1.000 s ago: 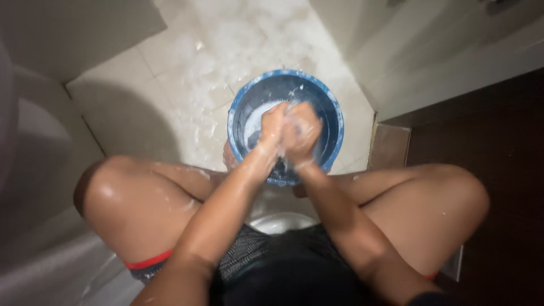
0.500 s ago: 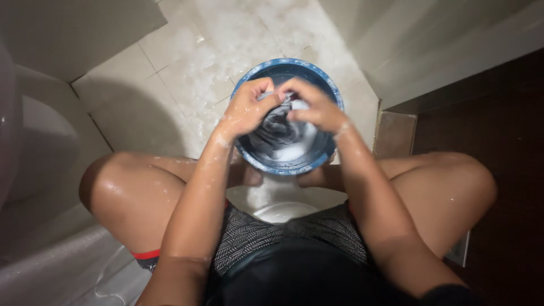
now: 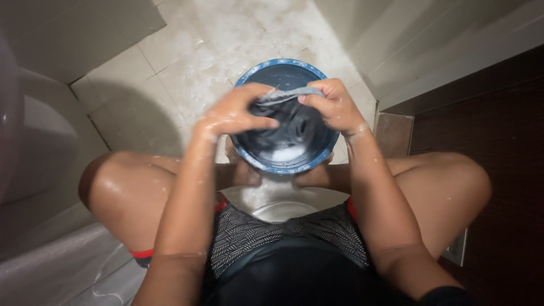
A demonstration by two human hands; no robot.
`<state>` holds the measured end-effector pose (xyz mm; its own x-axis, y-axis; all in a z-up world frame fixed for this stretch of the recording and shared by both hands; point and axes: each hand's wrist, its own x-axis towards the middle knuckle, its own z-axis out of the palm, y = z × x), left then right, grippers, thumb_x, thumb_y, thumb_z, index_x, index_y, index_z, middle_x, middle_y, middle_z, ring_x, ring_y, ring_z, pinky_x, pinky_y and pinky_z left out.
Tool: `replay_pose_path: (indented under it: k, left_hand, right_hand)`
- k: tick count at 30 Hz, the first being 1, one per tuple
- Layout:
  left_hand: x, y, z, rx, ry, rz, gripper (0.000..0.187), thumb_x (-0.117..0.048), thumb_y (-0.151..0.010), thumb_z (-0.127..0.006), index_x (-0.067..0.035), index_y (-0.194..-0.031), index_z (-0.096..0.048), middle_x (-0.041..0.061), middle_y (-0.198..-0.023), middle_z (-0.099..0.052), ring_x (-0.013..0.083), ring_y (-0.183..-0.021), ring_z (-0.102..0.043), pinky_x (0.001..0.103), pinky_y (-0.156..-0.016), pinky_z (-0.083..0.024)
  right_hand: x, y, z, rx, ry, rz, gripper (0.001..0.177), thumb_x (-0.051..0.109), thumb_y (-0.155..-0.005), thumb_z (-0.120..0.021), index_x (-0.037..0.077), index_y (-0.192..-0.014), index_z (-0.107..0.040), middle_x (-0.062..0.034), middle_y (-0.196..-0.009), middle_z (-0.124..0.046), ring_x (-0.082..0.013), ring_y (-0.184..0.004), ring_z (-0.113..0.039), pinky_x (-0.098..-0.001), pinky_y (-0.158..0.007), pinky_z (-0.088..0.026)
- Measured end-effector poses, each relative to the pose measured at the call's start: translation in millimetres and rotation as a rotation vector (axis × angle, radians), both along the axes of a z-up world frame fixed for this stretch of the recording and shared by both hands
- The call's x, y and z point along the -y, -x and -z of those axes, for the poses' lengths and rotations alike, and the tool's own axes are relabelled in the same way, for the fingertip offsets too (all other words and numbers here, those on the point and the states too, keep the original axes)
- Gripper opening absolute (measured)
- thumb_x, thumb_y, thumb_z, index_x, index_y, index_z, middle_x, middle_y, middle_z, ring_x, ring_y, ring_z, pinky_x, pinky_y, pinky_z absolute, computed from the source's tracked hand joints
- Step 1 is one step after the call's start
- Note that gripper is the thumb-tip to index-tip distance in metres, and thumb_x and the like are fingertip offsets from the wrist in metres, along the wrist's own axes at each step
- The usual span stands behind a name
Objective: The person sits on the floor and hand-washes a grey cloth in a blue bucket filled with soapy water. They repeatedly scrub, squeeze, and rinse the cloth by hand, wringing out excess water and submerging it again to continue the cleaning process.
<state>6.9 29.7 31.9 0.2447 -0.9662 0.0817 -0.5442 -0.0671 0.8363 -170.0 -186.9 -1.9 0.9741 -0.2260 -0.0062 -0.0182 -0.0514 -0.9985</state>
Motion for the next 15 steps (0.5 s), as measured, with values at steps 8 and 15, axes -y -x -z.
replay_pose_path:
  k: [8,15]
  left_hand:
    - [9.4,-2.8,61.2,-1.047,0.290,-0.201,0.015,-0.015,-0.102,-0.067,0.000,-0.101,-0.071,0.006,-0.096,-0.072,0.0149,-0.087,-0.066,0.030,-0.081,-0.055]
    - [13.8,-17.4,58.8,-1.380,0.348,-0.684,0.015,-0.016,-0.095,-0.064,-0.002,-0.095,-0.065,0.013,-0.090,-0.071,0.0254,-0.082,-0.072,0.042,-0.075,-0.062]
  right_hand:
    - [-3.4,-1.7,46.6,-0.490,0.525,-0.235,0.030,0.025,-0.077,-0.089,0.000,-0.090,-0.079,-0.0024,-0.074,-0.072,-0.0139,-0.067,-0.066,-0.0298,-0.066,-0.050]
    - [-30.8,-0.4,-18.6,0.301,-0.172,0.153,0.055,0.011,-0.067,-0.062,0.002,-0.121,-0.067,-0.0038,-0.123,-0.068,-0.0149,-0.119,-0.061,-0.0288,-0.109,-0.044]
